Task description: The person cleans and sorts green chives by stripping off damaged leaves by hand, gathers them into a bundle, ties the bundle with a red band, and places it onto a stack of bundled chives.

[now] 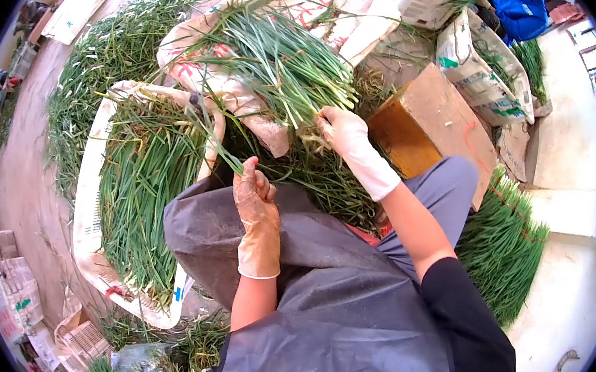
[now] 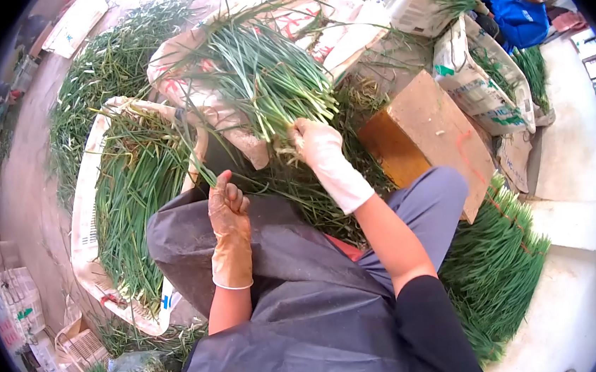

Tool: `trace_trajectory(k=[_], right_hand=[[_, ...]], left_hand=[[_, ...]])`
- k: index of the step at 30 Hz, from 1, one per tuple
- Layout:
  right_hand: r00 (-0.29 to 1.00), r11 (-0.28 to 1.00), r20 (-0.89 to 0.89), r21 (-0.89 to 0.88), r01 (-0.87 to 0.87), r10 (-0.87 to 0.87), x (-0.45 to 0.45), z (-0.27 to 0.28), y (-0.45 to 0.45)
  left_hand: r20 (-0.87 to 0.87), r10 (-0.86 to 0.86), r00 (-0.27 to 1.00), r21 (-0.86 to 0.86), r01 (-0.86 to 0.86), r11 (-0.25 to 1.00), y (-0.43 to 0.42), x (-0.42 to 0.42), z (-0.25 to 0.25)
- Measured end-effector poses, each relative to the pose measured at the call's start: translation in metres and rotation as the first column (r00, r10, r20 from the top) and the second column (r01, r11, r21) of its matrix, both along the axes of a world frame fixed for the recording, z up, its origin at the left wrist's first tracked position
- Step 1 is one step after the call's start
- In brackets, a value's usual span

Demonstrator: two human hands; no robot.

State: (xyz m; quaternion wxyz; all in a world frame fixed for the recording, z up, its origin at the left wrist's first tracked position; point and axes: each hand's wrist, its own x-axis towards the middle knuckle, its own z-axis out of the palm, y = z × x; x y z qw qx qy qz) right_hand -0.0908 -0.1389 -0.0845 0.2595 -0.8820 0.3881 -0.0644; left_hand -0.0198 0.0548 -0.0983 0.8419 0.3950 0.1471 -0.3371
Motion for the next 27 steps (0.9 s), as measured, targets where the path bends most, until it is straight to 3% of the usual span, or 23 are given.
trace_trajectory(k=[3, 4, 6, 8, 9, 10, 12, 15, 16, 18, 19, 23, 25, 26, 27], right_hand=[[0.990, 1.000, 0.140, -0.008, 0.026, -0.025, -0.019, -0.016, -0.005], [0.969, 0.983, 0.233, 0.180, 0.041, -0.083, -0.020, -0.003, -0.001], [0.985, 0.993, 0.124, 0.040, 0.113, -0.117, -0.026, 0.007, -0.002], [0.978, 0.982, 0.137, 0.118, 0.145, -0.161, -0.032, 0.020, -0.001], [0.914, 0.905, 0.351, 0.425, 0.037, -0.202, -0.038, 0.025, 0.007], [0.809, 0.727, 0.498, 0.673, -0.135, -0.311, -0.044, 0.027, 0.018], [0.824, 0.771, 0.504, 0.622, -0.138, -0.259, -0.050, 0.027, 0.030], [0.819, 0.921, 0.574, 0.318, -0.223, 0.000, -0.060, 0.014, 0.048], [0.833, 0.936, 0.552, 0.269, -0.228, 0.044, -0.062, 0.015, 0.058], [0.812, 0.943, 0.504, -0.017, -0.331, 0.295, -0.064, 0.015, 0.073], [0.785, 0.924, 0.504, -0.073, -0.376, 0.359, -0.065, 0.013, 0.079], [0.883, 0.937, 0.317, -0.072, -0.342, 0.347, -0.089, -0.021, 0.081], [0.921, 0.936, -0.199, -0.040, -0.349, 0.334, -0.111, -0.067, 0.061], [0.693, 0.909, -0.610, 0.121, -0.399, 0.385, -0.123, -0.096, 0.046], [0.679, 0.918, -0.682, -0.028, -0.396, 0.272, -0.127, -0.096, 0.048]], left_hand=[[-0.023, -0.130, 0.991, -0.045, 0.129, 0.991, -0.006, -0.003, 0.005], [-0.003, -0.155, 0.988, -0.112, 0.154, 0.982, -0.006, -0.002, -0.002], [0.019, -0.149, 0.989, -0.040, 0.150, 0.988, -0.007, -0.004, 0.001], [0.035, -0.165, 0.986, -0.089, 0.168, 0.982, -0.010, -0.001, -0.001], [0.027, -0.209, 0.978, -0.059, 0.210, 0.976, -0.013, -0.001, -0.002], [-0.001, -0.254, 0.967, -0.013, 0.254, 0.967, -0.009, -0.006, -0.002], [0.024, -0.274, 0.961, -0.049, 0.275, 0.960, -0.012, -0.013, -0.001], [0.069, -0.360, 0.930, 0.018, 0.360, 0.933, -0.021, -0.023, 0.007], [0.092, -0.367, 0.926, 0.015, 0.367, 0.930, -0.022, -0.026, 0.007], [0.108, -0.419, 0.902, 0.060, 0.414, 0.908, -0.020, -0.027, -0.012], [0.026, -0.371, 0.928, 0.131, 0.365, 0.922, -0.021, -0.028, -0.013], [-0.054, -0.231, 0.972, 0.204, 0.237, 0.950, -0.011, -0.013, -0.015], [-0.001, -0.150, 0.989, 0.216, 0.146, 0.965, -0.004, -0.005, -0.011], [0.041, -0.125, 0.991, 0.211, 0.114, 0.971, -0.002, -0.004, -0.009], [0.041, -0.127, 0.991, 0.217, 0.115, 0.969, 0.002, -0.004, -0.004]])
